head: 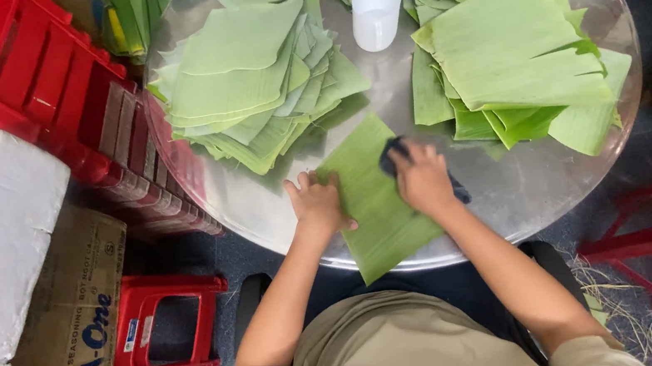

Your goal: Cleaning banana leaves by wiping them with a cloth and stacking them on a table

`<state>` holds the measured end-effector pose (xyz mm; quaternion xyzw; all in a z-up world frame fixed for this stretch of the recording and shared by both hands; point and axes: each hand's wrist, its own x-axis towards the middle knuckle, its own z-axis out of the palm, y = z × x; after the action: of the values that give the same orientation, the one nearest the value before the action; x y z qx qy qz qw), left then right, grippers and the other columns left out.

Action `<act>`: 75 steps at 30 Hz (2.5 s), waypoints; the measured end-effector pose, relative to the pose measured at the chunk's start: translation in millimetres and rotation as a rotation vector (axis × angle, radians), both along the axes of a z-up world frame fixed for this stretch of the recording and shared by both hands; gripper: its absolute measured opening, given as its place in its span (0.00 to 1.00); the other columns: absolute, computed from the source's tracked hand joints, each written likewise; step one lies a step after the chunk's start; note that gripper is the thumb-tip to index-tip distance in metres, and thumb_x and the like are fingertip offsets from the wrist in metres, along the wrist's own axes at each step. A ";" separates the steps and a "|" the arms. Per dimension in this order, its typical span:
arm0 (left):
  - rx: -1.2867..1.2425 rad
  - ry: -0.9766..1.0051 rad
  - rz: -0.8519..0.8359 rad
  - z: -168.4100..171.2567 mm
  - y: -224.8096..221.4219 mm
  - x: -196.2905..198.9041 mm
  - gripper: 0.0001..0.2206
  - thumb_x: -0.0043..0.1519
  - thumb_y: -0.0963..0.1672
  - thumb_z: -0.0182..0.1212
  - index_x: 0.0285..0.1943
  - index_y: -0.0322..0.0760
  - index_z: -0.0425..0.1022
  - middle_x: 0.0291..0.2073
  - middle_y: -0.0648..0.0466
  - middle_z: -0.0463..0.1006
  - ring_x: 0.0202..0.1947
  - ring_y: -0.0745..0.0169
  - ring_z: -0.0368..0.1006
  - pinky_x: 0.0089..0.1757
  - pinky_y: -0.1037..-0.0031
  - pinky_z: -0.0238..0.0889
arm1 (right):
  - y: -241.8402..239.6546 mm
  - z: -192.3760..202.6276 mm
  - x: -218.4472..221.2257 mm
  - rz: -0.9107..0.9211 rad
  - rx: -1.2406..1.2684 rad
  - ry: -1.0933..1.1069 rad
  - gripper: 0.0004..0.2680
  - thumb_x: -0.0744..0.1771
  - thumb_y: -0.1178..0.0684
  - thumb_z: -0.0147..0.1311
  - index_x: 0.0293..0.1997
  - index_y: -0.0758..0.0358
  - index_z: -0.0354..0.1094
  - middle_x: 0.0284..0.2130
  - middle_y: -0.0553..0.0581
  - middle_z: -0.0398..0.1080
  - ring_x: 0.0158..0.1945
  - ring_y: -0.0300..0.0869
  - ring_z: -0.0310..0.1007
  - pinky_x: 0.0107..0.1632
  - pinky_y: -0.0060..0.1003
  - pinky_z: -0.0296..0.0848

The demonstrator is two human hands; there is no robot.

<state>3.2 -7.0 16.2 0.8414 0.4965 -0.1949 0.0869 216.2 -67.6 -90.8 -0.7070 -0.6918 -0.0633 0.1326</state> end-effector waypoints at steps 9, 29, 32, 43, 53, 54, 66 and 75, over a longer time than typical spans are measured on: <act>-0.025 0.050 -0.012 -9.6 6.0 3.9 0.48 0.48 0.59 0.75 0.78 0.49 0.56 0.70 0.41 0.64 0.70 0.48 0.50 0.64 0.41 0.31 | 10.8 -12.6 -89.7 0.003 -0.096 0.069 0.16 0.66 0.53 0.50 0.60 0.49 0.71 0.57 0.59 0.67 0.52 0.56 0.69 0.47 0.56 0.73; 0.017 0.037 -0.028 -9.6 2.6 -5.0 0.50 0.46 0.60 0.74 0.79 0.52 0.56 0.73 0.42 0.60 0.70 0.47 0.49 0.62 0.39 0.34 | -48.6 4.8 -96.7 -0.066 -0.030 0.146 0.17 0.64 0.51 0.53 0.61 0.47 0.71 0.62 0.52 0.63 0.51 0.55 0.66 0.46 0.51 0.70; 0.001 0.007 -0.029 -6.4 2.4 -9.8 0.49 0.48 0.60 0.73 0.80 0.52 0.54 0.74 0.42 0.58 0.71 0.46 0.47 0.62 0.40 0.35 | -50.1 10.6 -47.0 -0.218 -0.018 0.083 0.17 0.64 0.51 0.52 0.59 0.45 0.73 0.59 0.52 0.66 0.50 0.55 0.69 0.45 0.52 0.72; -0.009 -0.072 0.002 -0.4 3.9 -5.4 0.49 0.48 0.60 0.74 0.80 0.50 0.55 0.77 0.41 0.54 0.75 0.41 0.42 0.63 0.39 0.35 | -30.4 -4.9 -76.8 0.000 0.044 0.045 0.14 0.65 0.54 0.51 0.56 0.51 0.75 0.59 0.54 0.67 0.52 0.55 0.68 0.46 0.51 0.71; -0.080 -0.016 -0.033 14.3 -2.7 -10.8 0.58 0.41 0.58 0.81 0.82 0.50 0.49 0.79 0.42 0.47 0.77 0.38 0.37 0.64 0.37 0.29 | -106.8 5.0 -77.6 0.613 0.245 0.231 0.07 0.68 0.53 0.53 0.48 0.56 0.75 0.53 0.55 0.70 0.47 0.53 0.66 0.42 0.45 0.64; -0.080 -0.020 -0.033 12.7 0.1 -10.4 0.58 0.41 0.58 0.81 0.82 0.50 0.49 0.79 0.42 0.47 0.77 0.38 0.37 0.64 0.37 0.29 | -108.9 13.7 -74.0 0.614 0.245 0.227 0.07 0.68 0.53 0.53 0.48 0.56 0.75 0.53 0.55 0.70 0.47 0.53 0.66 0.42 0.45 0.64; 0.357 -0.187 -0.157 -46.0 -40.4 -35.1 0.53 0.45 0.61 0.76 0.77 0.44 0.53 0.76 0.43 0.49 0.72 0.39 0.49 0.61 0.36 0.44 | -132.7 88.1 -41.3 0.871 -0.073 0.853 0.06 0.68 0.55 0.58 0.46 0.63 0.78 0.48 0.62 0.77 0.43 0.53 0.76 0.47 0.46 0.74; 0.404 -1.076 -0.433 -84.6 -142.2 -61.5 0.10 0.63 0.42 0.61 0.50 0.32 0.74 0.43 0.48 0.72 0.43 0.42 0.67 0.44 0.55 0.57 | -34.6 2.7 -74.3 0.284 0.091 0.377 0.11 0.68 0.54 0.54 0.55 0.54 0.76 0.58 0.59 0.71 0.55 0.55 0.68 0.59 0.52 0.69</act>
<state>-58.3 -149.3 -68.4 0.9035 0.2278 0.3417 0.1225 141.9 -102.2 -88.1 -0.5952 -0.7438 0.0581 0.2987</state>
